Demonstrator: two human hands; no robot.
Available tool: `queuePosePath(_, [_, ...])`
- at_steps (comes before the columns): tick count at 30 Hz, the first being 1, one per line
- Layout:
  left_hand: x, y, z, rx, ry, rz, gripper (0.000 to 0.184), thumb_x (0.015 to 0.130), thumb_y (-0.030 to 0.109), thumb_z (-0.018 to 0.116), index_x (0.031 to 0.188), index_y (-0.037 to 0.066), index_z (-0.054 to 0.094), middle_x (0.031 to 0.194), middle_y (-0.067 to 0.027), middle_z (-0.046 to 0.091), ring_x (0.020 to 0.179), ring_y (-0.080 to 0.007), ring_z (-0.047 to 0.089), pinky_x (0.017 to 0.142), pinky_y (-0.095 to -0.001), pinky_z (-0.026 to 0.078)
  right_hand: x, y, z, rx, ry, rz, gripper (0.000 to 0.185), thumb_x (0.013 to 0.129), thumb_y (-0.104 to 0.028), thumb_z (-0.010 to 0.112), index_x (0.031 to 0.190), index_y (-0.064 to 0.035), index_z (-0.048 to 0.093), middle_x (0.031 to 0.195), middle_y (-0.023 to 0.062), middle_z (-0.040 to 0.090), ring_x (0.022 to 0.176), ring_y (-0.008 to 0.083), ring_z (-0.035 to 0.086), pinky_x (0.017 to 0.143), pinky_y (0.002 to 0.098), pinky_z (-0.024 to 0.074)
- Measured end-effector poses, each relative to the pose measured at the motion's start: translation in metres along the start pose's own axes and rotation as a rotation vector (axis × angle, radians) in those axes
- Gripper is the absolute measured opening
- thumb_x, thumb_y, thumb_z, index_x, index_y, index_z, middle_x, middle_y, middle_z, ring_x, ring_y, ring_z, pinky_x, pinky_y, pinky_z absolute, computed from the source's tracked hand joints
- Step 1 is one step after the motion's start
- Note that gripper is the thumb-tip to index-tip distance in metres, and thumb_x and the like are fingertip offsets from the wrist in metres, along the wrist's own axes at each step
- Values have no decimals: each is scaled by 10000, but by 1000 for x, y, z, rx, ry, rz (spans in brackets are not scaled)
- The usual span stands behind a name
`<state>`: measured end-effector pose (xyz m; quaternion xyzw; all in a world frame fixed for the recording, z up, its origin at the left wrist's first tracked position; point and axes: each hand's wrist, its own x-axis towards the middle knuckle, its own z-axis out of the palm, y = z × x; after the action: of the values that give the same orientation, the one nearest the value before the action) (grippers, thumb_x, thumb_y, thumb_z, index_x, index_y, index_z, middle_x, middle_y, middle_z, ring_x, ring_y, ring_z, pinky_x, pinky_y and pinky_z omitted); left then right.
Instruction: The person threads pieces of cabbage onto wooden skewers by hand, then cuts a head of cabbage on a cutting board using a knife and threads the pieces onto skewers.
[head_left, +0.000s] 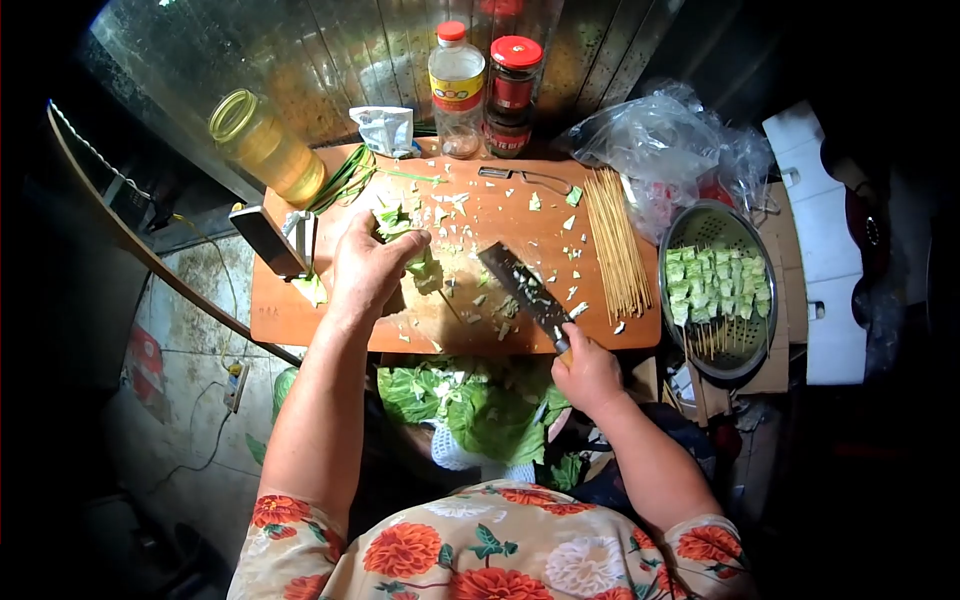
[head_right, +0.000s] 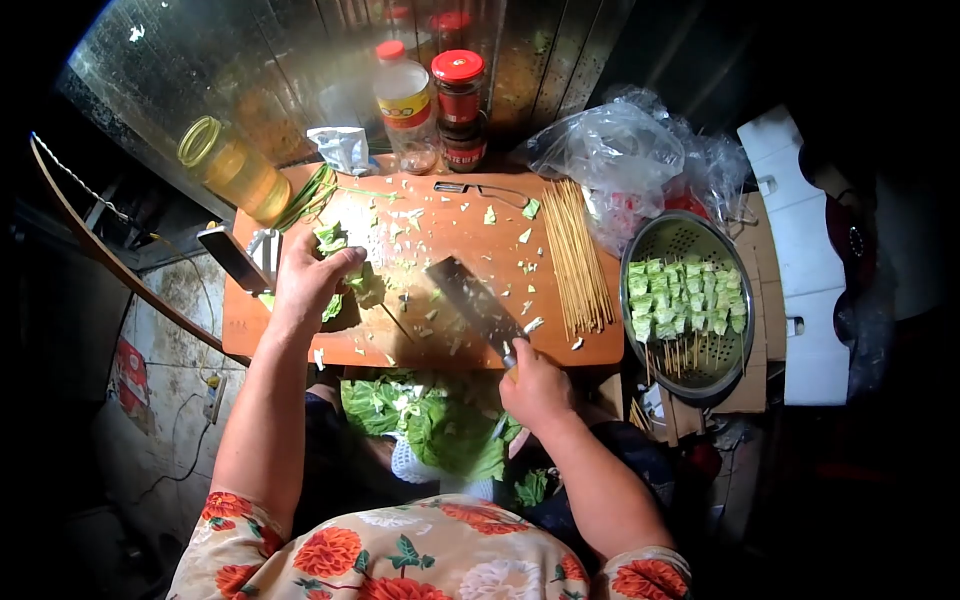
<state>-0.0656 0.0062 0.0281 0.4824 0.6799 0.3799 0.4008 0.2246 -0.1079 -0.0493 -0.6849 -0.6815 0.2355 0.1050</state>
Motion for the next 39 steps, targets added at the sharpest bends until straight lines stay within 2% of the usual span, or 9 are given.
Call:
queuePosePath(7, [6, -14, -8, 90, 7, 9, 271, 822, 106, 682, 1069, 37, 594, 871, -34, 670, 734, -103, 632, 571, -234, 461, -11, -7, -16, -53, -342, -272, 447, 747, -210, 585, 1183, -119, 557, 917, 170, 668, 843, 365, 645, 768, 468, 514])
queuePosePath(11, [3, -6, -15, -247, -91, -56, 234, 843, 97, 594, 1072, 50, 586, 854, -45, 661, 722, -113, 629, 575, -247, 487, 2, -17, -55, -69, -605, -282, 406, 719, -227, 609, 1122, -188, 630, 897, 173, 676, 865, 349, 649, 787, 443, 520])
queuePosePath(18, [5, -5, -7, -409, -135, -153, 225, 856, 168, 566, 1055, 67, 593, 877, -52, 643, 766, -150, 631, 642, -302, 542, 15, -6, -46, -115, -166, -174, 498, 768, -182, 614, 1249, -103, 513, 976, 165, 656, 867, 371, 636, 779, 448, 514])
queuePosePath(26, [3, -2, 16, -536, -292, -257, 198, 855, 140, 589, 1033, 53, 590, 893, -61, 665, 753, -164, 639, 644, -304, 533, 19, 6, -16, -294, -116, -42, 488, 784, -176, 632, 1241, -65, 502, 1021, 169, 612, 889, 357, 623, 762, 453, 511])
queuePosePath(29, [-2, 1, 26, -584, -331, -257, 184, 841, 107, 643, 1015, 61, 605, 885, -53, 670, 746, -149, 635, 657, -292, 523, 15, -12, -26, 99, 39, -182, 335, 790, -202, 651, 1089, -56, 617, 969, 177, 622, 846, 347, 639, 751, 427, 521])
queuePosePath(32, [-6, 0, 37, -586, -385, -224, 169, 832, 103, 680, 983, 58, 618, 870, -46, 674, 774, -144, 646, 680, -289, 519, 13, -31, -27, 692, -176, -106, 298, 849, -201, 659, 1076, -8, 630, 945, 128, 638, 750, 171, 652, 685, 274, 520])
queuePosePath(36, [-18, 6, 49, -613, -391, -228, 188, 811, 109, 686, 947, 55, 567, 857, -46, 650, 749, -140, 626, 665, -289, 503, 10, -52, -26, 588, -117, -227, 212, 890, -148, 638, 1018, 22, 642, 847, 68, 643, 705, 92, 597, 652, 249, 490])
queuePosePath(38, [-22, 3, 55, -768, -389, -233, 165, 836, 69, 624, 995, 51, 581, 895, -54, 642, 833, -158, 629, 751, -317, 512, 10, -57, -18, 660, -105, -235, 185, 905, -147, 621, 984, 19, 644, 781, 66, 636, 678, 96, 582, 631, 253, 481])
queuePosePath(39, [-22, -2, 61, -919, -397, -208, 176, 828, 98, 631, 992, 55, 583, 890, -50, 624, 845, -163, 616, 779, -329, 506, 8, -64, -23, 663, -91, -239, 184, 907, -170, 612, 971, -1, 643, 774, 104, 630, 675, 170, 602, 627, 288, 481])
